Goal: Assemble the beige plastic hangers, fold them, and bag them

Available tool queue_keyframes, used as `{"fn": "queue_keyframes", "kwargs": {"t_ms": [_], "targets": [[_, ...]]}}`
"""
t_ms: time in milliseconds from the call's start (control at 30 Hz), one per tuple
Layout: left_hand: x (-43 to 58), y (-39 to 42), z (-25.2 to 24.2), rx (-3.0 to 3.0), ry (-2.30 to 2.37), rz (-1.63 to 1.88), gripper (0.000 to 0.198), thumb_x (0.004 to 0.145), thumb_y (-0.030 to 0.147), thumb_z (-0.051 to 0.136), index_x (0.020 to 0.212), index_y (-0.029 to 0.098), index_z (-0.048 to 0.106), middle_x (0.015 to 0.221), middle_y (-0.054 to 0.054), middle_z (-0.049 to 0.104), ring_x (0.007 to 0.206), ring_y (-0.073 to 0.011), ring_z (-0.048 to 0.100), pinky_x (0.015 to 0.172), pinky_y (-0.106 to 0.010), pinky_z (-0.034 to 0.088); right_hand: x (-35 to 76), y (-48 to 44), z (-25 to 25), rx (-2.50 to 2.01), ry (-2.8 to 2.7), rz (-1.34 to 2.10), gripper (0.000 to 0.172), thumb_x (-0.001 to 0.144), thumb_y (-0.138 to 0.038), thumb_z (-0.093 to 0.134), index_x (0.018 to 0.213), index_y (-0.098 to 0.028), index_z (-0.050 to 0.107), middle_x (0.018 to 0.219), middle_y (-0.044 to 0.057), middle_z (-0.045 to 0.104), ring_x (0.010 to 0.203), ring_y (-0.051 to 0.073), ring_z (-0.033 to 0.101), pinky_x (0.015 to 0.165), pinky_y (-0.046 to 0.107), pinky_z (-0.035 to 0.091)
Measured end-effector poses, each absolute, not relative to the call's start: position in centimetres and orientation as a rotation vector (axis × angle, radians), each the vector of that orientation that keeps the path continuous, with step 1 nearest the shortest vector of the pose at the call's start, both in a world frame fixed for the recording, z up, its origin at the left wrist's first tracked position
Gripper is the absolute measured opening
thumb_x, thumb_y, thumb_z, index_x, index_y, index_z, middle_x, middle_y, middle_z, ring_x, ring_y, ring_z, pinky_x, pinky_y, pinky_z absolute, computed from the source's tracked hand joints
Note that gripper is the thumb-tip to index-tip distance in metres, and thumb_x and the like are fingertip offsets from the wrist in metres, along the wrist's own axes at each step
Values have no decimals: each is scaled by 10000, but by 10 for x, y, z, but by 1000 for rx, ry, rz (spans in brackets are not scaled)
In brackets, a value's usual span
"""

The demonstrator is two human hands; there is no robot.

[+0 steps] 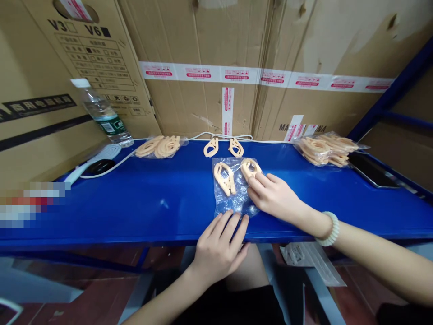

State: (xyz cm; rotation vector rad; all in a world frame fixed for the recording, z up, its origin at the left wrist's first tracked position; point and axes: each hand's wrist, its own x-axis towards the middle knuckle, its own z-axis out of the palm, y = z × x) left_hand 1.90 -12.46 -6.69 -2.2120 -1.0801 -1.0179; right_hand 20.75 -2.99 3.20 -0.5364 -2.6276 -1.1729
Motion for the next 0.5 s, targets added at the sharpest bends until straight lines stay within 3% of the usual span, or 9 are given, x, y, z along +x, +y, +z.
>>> {"fn": "queue_keyframes", "kwargs": {"t_ms": [133, 267, 367, 500], "targets": [[18, -124, -67, -2218, -1084, -1011, 440, 938, 344, 597, 1312, 126, 674, 1228, -105, 732, 1159, -288, 660, 1024, -414, 494, 208, -25, 41, -512, -2662, -1145, 250, 948, -44, 540, 777, -112, 710, 1075, 170, 668, 1065, 310, 546, 682, 361, 421], [18, -123, -67, -2214, -1074, -1011, 449, 935, 347, 601, 1315, 118, 671, 1234, -107, 729, 1169, -290, 655, 1028, -413, 496, 203, -15, 63, -538, -2662, -697, 271, 998, -215, 557, 772, -142, 687, 959, 126, 653, 909, 246, 535, 694, 339, 435], [19, -123, -68, -2219, -1081, -1010, 462, 931, 351, 605, 1328, 122, 662, 1236, -101, 727, 1177, -285, 651, 1035, -411, 496, 195, 23, 77, -698, -2568, -634, 281, 1039, -233, 471, 923, -123, 702, 934, 127, 648, 888, 243, 510, 738, 346, 429], [19, -124, -68, -2212, -1087, -1008, 468, 931, 351, 602, 1334, 120, 654, 1236, -99, 725, 1178, -280, 649, 1022, -407, 504, 183, 102, 73, -971, -2675, -846, 344, 996, -50, 392, 1204, -91, 662, 1038, 173, 656, 1033, 305, 492, 781, 371, 376]]}}
